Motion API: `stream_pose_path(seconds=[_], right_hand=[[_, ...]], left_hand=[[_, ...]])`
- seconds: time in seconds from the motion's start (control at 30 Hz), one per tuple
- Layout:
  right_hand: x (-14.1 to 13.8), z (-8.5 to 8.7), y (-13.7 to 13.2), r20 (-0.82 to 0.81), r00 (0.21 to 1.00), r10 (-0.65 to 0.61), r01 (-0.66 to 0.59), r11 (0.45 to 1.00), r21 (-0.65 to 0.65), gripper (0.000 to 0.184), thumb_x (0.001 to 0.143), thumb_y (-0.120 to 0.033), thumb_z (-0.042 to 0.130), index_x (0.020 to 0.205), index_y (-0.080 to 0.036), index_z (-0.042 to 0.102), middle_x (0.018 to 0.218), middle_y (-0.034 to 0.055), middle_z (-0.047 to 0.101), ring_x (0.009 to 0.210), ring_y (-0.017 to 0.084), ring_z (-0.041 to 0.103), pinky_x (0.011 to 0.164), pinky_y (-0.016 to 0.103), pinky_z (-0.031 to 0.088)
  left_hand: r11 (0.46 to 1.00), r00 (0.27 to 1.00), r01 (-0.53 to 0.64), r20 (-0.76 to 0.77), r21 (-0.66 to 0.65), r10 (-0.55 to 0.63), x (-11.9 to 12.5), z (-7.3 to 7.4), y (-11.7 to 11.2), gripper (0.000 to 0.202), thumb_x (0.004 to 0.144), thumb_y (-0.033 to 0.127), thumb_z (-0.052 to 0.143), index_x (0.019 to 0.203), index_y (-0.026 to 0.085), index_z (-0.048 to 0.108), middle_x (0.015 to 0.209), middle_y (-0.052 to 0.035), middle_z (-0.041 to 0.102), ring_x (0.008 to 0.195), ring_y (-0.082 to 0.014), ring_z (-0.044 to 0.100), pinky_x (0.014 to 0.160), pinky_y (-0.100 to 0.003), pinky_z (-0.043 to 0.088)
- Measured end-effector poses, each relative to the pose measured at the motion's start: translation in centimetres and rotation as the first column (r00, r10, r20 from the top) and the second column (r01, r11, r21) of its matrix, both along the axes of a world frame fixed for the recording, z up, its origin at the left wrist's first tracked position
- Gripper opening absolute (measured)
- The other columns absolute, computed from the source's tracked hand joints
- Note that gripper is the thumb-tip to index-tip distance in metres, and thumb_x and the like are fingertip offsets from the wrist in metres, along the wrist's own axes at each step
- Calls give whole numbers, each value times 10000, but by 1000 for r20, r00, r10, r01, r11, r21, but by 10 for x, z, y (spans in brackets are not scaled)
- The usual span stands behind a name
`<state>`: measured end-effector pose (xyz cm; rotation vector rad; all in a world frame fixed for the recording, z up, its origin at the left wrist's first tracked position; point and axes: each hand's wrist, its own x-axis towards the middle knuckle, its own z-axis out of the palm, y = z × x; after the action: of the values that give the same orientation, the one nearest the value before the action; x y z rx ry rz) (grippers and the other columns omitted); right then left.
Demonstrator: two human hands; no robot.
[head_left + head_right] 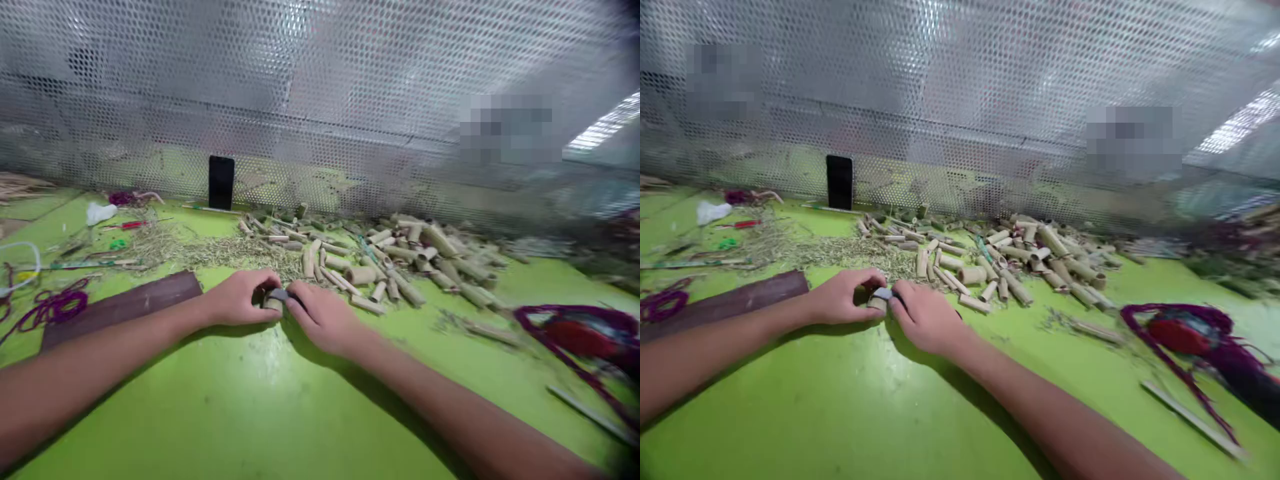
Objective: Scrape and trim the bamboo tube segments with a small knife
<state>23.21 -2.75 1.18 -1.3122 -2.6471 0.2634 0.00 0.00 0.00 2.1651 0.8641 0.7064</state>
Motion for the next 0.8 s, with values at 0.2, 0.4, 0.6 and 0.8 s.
stream_pose_path(seconds=[0.2, 0.4, 0.6, 0.8], right_hand=[[-4, 5, 0, 118, 993, 0, -5, 999, 40, 210, 1098, -280, 424, 1100, -161, 598, 970, 89, 703, 746, 196, 603, 597, 295, 303], [-13, 10, -5, 176, 983, -45, 32, 997, 76, 274, 1108, -238, 360, 1085, -155, 619, 913, 89, 698, 671, 178, 590, 529, 289, 249], [-15, 10, -4, 208, 974, -89, 93, 996, -11, 249, 1112, -270, 382, 1054, -176, 605, 863, 74, 715, 618, 171, 589, 527, 284, 270], [-13, 11, -2, 224, 969, -105, 121, 991, -58, 262, 1132, -348, 380, 1050, -194, 575, 815, 64, 713, 605, 174, 572, 532, 281, 249]], left_hand=[[1000, 999, -4, -34, 15, 4, 0, -2, 4, 387, 825, 447, 744, 1123, 211, 671, 1037, -47, 746, 883, -235, 673, 786, -347, 507], [999, 998, -3, -60, 37, 5, 0, -3, 4, 438, 845, 511, 740, 1157, 213, 664, 1094, -67, 758, 955, -267, 697, 845, -382, 526], [992, 993, -3, -120, 122, 18, -1, -7, 3, 385, 900, 533, 692, 1085, 201, 627, 997, -68, 743, 870, -242, 680, 786, -354, 520], [967, 985, 51, -173, 249, -7, -1, -12, 5, 415, 959, 600, 596, 1070, 201, 607, 965, -63, 714, 848, -233, 646, 748, -328, 478]])
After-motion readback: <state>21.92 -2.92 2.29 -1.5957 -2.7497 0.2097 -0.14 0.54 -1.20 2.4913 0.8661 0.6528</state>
